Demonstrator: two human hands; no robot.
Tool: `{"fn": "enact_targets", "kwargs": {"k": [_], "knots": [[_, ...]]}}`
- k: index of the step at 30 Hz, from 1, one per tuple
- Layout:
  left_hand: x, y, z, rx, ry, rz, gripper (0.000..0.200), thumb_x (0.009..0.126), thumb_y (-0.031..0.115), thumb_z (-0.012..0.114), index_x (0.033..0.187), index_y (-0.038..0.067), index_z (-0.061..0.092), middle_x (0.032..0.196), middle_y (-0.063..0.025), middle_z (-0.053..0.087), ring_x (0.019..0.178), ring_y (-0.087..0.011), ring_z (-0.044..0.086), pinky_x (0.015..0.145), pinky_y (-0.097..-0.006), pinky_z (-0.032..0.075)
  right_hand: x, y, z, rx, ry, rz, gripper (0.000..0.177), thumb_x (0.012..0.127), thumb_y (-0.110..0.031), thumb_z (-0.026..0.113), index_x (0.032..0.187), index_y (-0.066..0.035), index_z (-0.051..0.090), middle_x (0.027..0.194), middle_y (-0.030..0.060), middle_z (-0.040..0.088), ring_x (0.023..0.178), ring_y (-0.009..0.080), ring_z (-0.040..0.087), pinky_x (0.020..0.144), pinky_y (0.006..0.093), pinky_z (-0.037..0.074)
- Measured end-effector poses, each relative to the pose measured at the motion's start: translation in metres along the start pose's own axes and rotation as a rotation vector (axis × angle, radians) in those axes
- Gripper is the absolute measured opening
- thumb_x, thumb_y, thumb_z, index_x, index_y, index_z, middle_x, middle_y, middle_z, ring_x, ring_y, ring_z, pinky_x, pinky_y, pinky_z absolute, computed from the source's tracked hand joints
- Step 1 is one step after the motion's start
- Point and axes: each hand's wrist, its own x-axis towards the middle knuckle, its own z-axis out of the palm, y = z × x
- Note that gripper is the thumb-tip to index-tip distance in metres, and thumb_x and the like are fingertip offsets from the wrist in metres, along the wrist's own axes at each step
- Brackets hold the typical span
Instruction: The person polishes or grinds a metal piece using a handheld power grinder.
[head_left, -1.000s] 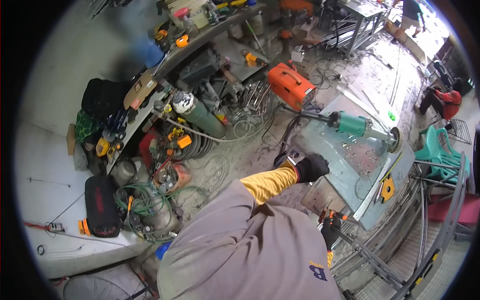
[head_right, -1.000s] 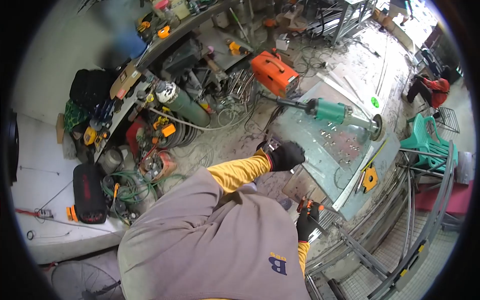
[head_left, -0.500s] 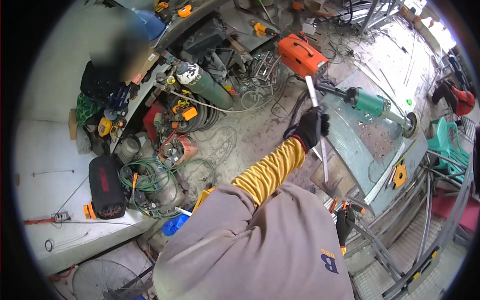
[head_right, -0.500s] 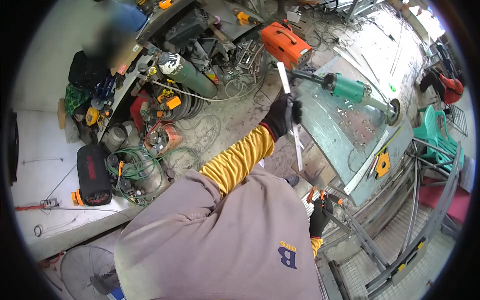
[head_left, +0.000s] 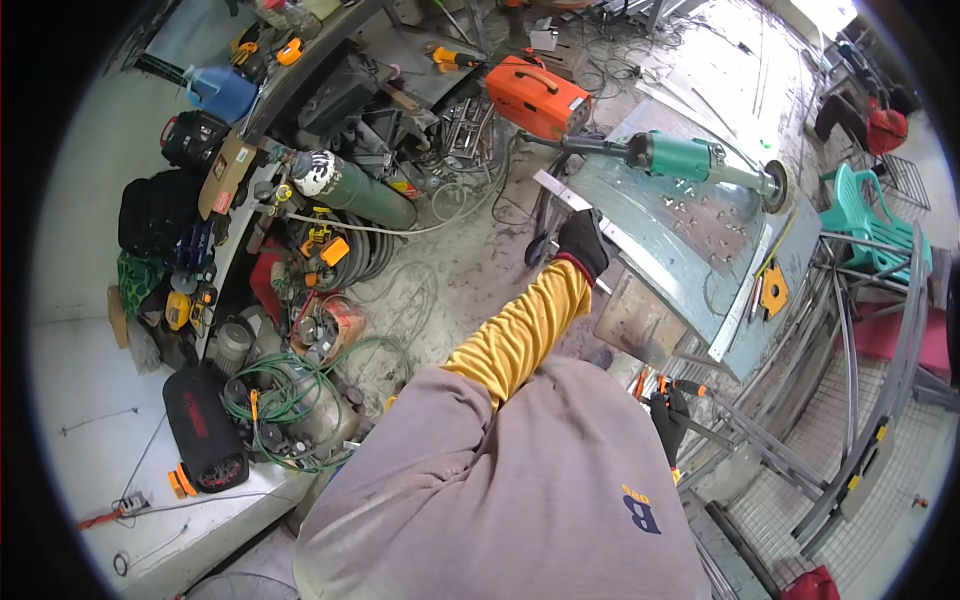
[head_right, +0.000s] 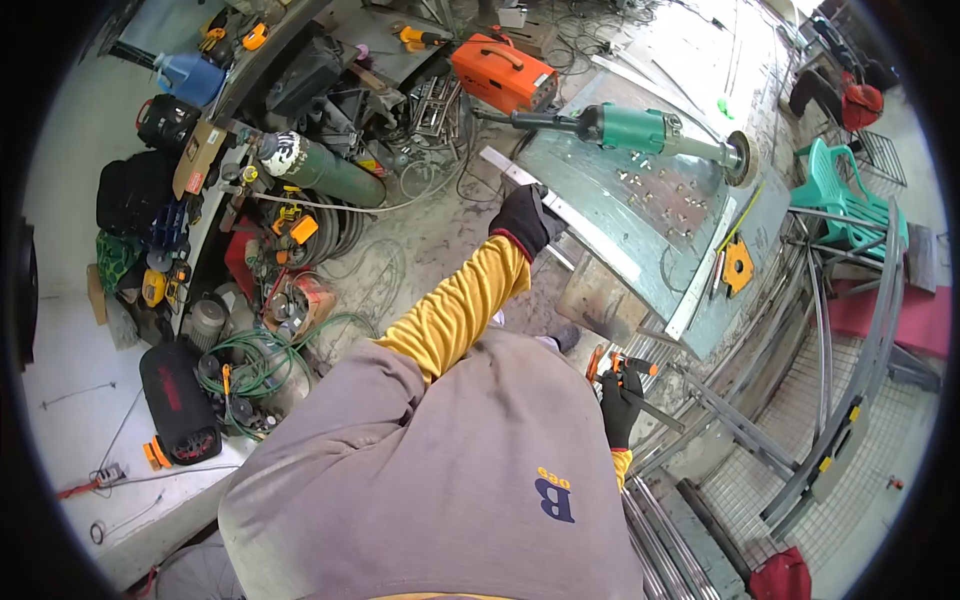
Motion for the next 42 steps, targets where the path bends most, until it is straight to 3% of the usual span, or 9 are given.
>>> {"fn": "enact_targets", "kwargs": {"k": [3,6,10,16,19,23,25,29,42], "knots": [[0.020,-0.013,0.006,0.565,0.019,0.077,0.028,0.100,0.030,0.060,0.081,0.010,0.062,0.076,-0.0025,0.059,0.067,-0.0192,0.056,0.066,-0.0375,0.050,-0.003,0.013,0.001,0.028,0.044,-0.017,0.030,0.096,-0.005,0.066,0.124,0.004,0.070,0.094,0.0033,0.067,0.077,0.0102,0.058,0.069,0.0296,0.050],[0.025,-0.030,0.026,-0.342,0.426,-0.200,0.021,0.096,0.023,0.069,0.080,0.009,0.066,0.073,-0.0028,0.064,0.069,-0.0159,0.061,0.066,-0.0360,0.050,-0.005,0.007,0.004,0.053,0.079,-0.089,0.031,0.095,-0.006,0.067,0.124,0.004,0.070,0.097,0.0048,0.069,0.081,0.0116,0.061,0.071,0.0310,0.051],[-0.010,0.009,0.020,-0.180,0.308,-0.244,0.014,0.096,0.020,0.074,0.091,0.010,0.066,0.079,-0.0060,0.070,0.064,-0.0216,0.068,0.059,-0.0366,0.059,-0.011,-0.007,-0.006,-0.015,0.073,-0.029,0.031,0.098,-0.010,0.069,0.126,0.004,0.070,0.099,0.0010,0.067,0.087,0.0097,0.059,0.078,0.0291,0.051],[-0.030,0.050,-0.004,0.074,0.126,-0.299,0.026,0.095,0.019,0.077,0.077,0.010,0.060,0.063,-0.0021,0.061,0.054,-0.0190,0.063,0.043,-0.0333,0.045,-0.002,-0.031,-0.007,0.096,0.114,-0.004,0.028,0.098,-0.010,0.069,0.124,0.002,0.072,0.091,-0.0018,0.064,0.079,0.0064,0.055,0.069,0.0259,0.047],[-0.015,0.054,-0.026,0.918,0.094,-0.121,0.042,0.089,0.046,0.079,0.085,0.004,0.079,0.080,-0.0138,0.076,0.071,-0.0291,0.072,0.069,-0.0447,0.052,0.011,-0.038,-0.009,0.043,0.127,-0.091,0.032,0.098,-0.011,0.069,0.127,0.003,0.071,0.091,0.0016,0.067,0.077,0.0074,0.057,0.067,0.0263,0.048],[-0.055,0.074,-0.010,1.043,0.089,0.226,0.037,0.086,0.039,0.081,0.108,0.009,0.079,0.096,-0.0160,0.078,0.091,-0.0359,0.073,0.084,-0.0479,0.054,0.027,-0.070,-0.009,0.063,0.009,-0.025,0.038,0.096,-0.014,0.073,0.131,0.000,0.070,0.088,0.0014,0.070,0.069,0.0049,0.058,0.059,0.0251,0.046],[-0.063,0.063,0.008,1.316,-0.037,1.027,0.053,0.086,0.040,0.080,0.131,0.015,0.071,0.135,-0.0149,0.069,0.123,-0.0357,0.064,0.106,-0.0493,0.047,0.042,-0.068,-0.003,0.132,0.016,0.009,0.039,0.095,-0.014,0.074,0.132,0.000,0.070,0.087,0.0007,0.070,0.068,0.0045,0.057,0.058,0.0251,0.046],[-0.059,0.028,0.036,1.285,-0.436,1.052,0.065,0.084,0.038,0.080,0.144,0.019,0.063,0.156,-0.0157,0.052,0.148,-0.0386,0.043,0.127,-0.0552,0.022,0.066,-0.078,-0.001,0.092,-0.047,0.002,0.047,0.094,-0.014,0.078,0.136,0.001,0.066,0.089,0.0003,0.070,0.073,0.0042,0.058,0.062,0.0242,0.047],[-0.067,0.013,0.039,1.085,-0.344,1.051,0.039,0.086,0.023,0.078,0.125,0.018,0.076,0.140,-0.0137,0.066,0.137,-0.0352,0.053,0.124,-0.0500,0.027,0.122,-0.063,0.012,0.034,-0.082,-0.105,0.046,0.092,-0.019,0.071,0.133,0.000,0.069,0.088,0.0035,0.072,0.077,0.0084,0.062,0.069,0.0280,0.051]]}}
